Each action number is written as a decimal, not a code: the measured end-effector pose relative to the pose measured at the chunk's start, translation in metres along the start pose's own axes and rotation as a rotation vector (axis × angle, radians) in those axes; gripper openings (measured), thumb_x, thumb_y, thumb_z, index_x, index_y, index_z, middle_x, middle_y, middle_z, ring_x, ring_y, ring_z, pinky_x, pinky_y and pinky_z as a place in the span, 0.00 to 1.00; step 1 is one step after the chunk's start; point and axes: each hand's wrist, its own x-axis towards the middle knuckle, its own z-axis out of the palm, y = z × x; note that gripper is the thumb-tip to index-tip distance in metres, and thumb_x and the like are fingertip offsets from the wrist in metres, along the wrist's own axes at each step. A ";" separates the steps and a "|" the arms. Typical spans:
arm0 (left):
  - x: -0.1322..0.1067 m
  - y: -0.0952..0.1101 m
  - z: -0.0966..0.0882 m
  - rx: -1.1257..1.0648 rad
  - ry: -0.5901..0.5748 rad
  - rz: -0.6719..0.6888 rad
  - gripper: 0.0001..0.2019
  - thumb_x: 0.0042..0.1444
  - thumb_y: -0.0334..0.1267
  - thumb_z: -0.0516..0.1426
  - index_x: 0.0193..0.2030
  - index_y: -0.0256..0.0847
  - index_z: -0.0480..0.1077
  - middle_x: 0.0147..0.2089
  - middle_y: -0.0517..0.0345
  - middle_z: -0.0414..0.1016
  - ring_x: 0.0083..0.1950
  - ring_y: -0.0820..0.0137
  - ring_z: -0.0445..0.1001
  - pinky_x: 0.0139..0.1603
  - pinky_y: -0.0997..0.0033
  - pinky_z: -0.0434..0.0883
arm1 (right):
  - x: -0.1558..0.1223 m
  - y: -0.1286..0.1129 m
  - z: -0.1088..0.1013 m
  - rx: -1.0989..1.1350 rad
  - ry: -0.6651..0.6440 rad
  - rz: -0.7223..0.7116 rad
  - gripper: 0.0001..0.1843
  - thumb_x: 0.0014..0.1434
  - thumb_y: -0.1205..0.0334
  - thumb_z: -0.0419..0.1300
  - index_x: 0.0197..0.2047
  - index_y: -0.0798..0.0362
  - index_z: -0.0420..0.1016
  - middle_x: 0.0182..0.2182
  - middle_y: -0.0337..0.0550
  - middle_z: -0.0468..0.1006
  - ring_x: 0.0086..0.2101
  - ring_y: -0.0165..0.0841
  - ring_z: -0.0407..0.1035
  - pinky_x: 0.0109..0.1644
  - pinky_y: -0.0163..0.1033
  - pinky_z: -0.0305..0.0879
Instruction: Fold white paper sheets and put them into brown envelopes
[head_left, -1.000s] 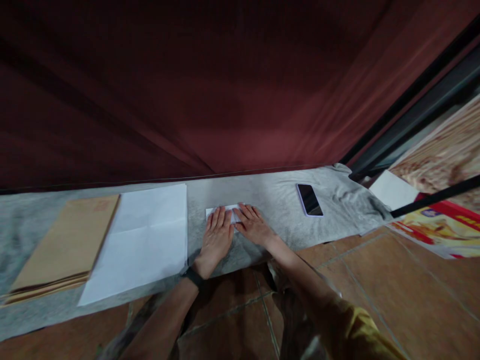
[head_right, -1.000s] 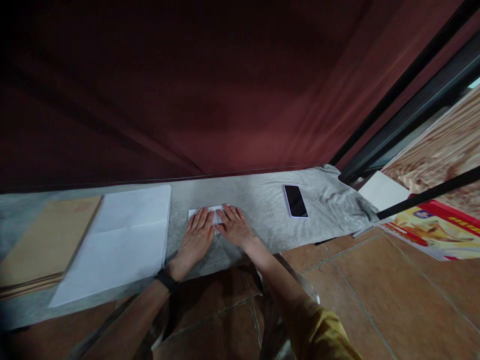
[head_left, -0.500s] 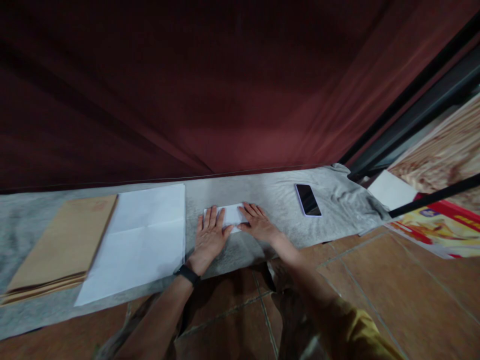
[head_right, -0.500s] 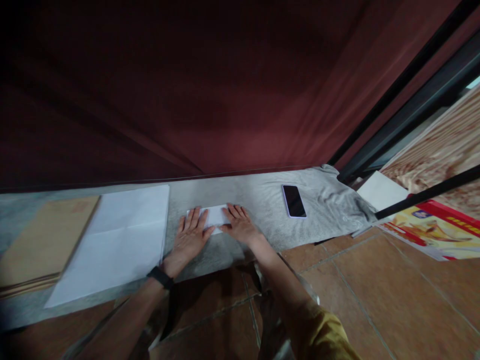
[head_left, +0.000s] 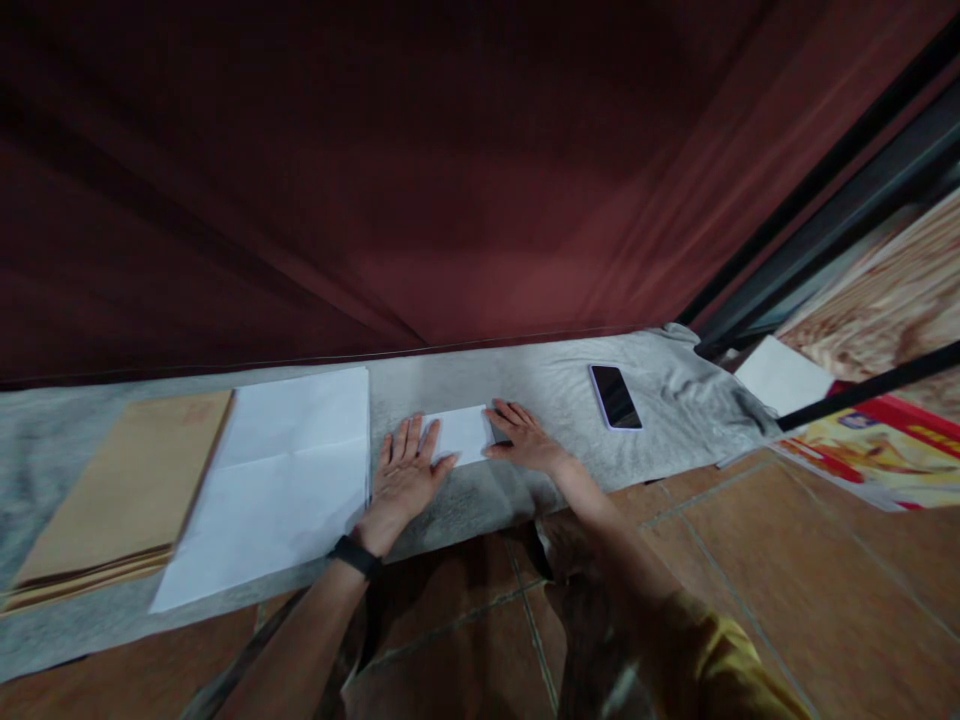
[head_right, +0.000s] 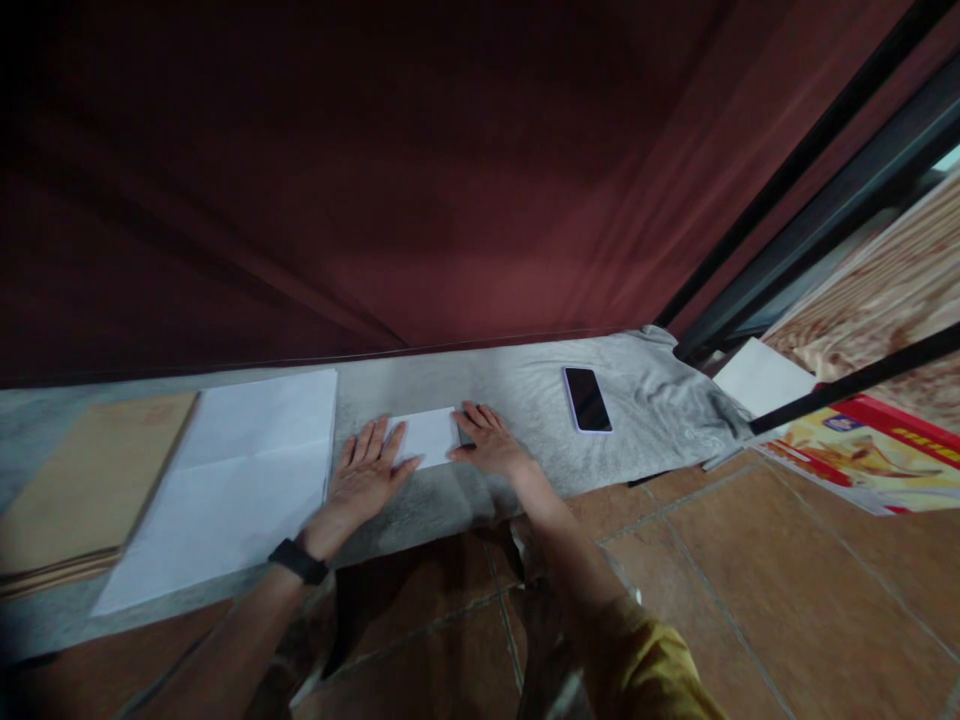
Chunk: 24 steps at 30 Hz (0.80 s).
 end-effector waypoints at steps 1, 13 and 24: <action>0.000 -0.001 0.000 0.001 -0.013 0.001 0.36 0.67 0.60 0.44 0.75 0.42 0.55 0.77 0.45 0.51 0.78 0.53 0.48 0.73 0.45 0.52 | 0.000 0.001 0.000 0.004 -0.002 -0.002 0.43 0.65 0.41 0.59 0.76 0.45 0.50 0.75 0.44 0.45 0.73 0.44 0.40 0.75 0.51 0.43; -0.005 -0.007 -0.003 0.030 -0.067 0.013 0.34 0.68 0.56 0.46 0.75 0.41 0.54 0.77 0.43 0.48 0.78 0.52 0.48 0.75 0.46 0.49 | 0.000 0.007 -0.004 0.039 0.081 -0.048 0.35 0.64 0.50 0.61 0.71 0.51 0.62 0.72 0.49 0.57 0.70 0.41 0.50 0.73 0.48 0.49; -0.007 -0.001 -0.007 0.057 -0.019 0.012 0.32 0.69 0.54 0.46 0.74 0.40 0.57 0.77 0.43 0.50 0.77 0.50 0.50 0.74 0.44 0.51 | 0.006 -0.039 0.008 0.186 0.222 0.282 0.15 0.68 0.58 0.55 0.54 0.52 0.77 0.46 0.47 0.83 0.44 0.36 0.77 0.48 0.36 0.68</action>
